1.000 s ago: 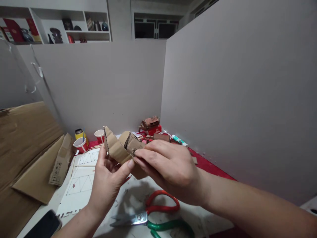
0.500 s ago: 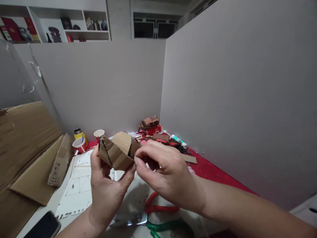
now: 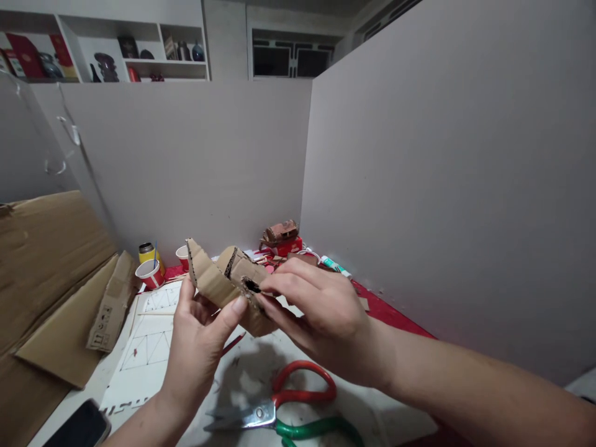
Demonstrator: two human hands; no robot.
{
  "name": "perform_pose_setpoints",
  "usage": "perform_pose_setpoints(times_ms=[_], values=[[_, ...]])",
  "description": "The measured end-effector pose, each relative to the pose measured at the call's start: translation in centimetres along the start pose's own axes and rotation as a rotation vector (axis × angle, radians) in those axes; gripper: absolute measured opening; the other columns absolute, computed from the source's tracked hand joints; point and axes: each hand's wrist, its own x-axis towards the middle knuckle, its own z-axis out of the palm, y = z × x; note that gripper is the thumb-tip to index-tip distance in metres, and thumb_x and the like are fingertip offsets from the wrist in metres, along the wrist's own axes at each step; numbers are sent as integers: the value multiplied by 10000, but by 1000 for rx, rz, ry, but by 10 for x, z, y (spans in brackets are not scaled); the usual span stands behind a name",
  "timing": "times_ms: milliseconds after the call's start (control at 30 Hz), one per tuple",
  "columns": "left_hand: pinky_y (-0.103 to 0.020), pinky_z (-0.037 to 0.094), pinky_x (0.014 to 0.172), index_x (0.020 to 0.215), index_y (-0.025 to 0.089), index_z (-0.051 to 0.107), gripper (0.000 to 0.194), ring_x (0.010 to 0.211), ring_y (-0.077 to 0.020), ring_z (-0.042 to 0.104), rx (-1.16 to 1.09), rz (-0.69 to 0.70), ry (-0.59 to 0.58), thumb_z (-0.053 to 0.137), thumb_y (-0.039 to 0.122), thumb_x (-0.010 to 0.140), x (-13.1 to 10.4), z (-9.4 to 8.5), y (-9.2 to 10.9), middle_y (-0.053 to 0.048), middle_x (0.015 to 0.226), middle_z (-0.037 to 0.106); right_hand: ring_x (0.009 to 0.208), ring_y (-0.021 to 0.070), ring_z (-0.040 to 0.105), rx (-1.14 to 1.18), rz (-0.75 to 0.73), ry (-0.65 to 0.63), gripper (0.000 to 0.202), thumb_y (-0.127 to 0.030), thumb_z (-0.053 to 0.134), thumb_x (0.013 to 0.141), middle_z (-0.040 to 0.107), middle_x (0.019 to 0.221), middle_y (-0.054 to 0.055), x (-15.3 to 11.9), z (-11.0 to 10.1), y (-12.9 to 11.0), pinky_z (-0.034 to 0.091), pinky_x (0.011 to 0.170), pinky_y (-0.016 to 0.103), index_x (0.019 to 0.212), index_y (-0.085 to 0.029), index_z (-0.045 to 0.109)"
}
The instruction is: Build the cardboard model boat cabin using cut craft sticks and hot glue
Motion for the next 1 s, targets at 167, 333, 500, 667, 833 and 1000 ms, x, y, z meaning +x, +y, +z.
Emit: perform_pose_setpoints(times_ms=[167, 333, 500, 667, 833, 1000], values=[[-332, 595, 857, 1336, 255, 486, 677, 1079, -257, 694, 106, -17, 39, 812, 283, 743, -2, 2, 2, -89, 1220, 702, 702, 162, 581, -172, 19, -96, 222, -167, 446, 980, 641, 764, 62, 6, 2, 1, 475, 648, 281, 821, -164, 600], [-342, 605, 804, 1283, 255, 508, 679, 1012, -264, 712, 260, 30, 99, 841, 309, 694, -2, 3, 3, -87, 1173, 700, 660, 163, 541, -242, -26, -155, 228, -134, 444, 958, 614, 738, 58, 8, 2, 3, 435, 609, 282, 802, -154, 609], [-368, 602, 818, 1222, 264, 501, 666, 1039, -276, 695, 355, 132, 131, 860, 309, 663, -6, 2, -3, -82, 1190, 674, 680, 178, 574, -247, -26, -155, 212, -107, 443, 942, 643, 755, 76, 5, 2, 2, 464, 628, 298, 816, -150, 608], [-387, 601, 822, 1236, 262, 480, 685, 1048, -284, 684, 389, 162, 152, 857, 316, 666, -8, 3, -8, -89, 1180, 661, 714, 201, 602, -281, -50, -120, 177, -55, 457, 891, 658, 771, 100, -2, 5, 0, 486, 623, 316, 842, -139, 605], [-390, 591, 840, 1262, 250, 471, 705, 977, -259, 697, 429, 197, 170, 851, 315, 672, -8, 3, -9, -82, 1137, 659, 678, 189, 573, -276, -52, -54, 211, -28, 449, 881, 658, 747, 91, -5, 12, -2, 485, 632, 314, 808, -150, 605], [-358, 597, 819, 1337, 239, 442, 781, 938, -234, 701, 489, 309, 172, 851, 288, 674, -9, 1, -12, -83, 1145, 637, 678, 191, 581, -232, -40, -9, 209, -43, 458, 892, 647, 730, 85, -4, 15, -3, 461, 616, 313, 798, -152, 609]])
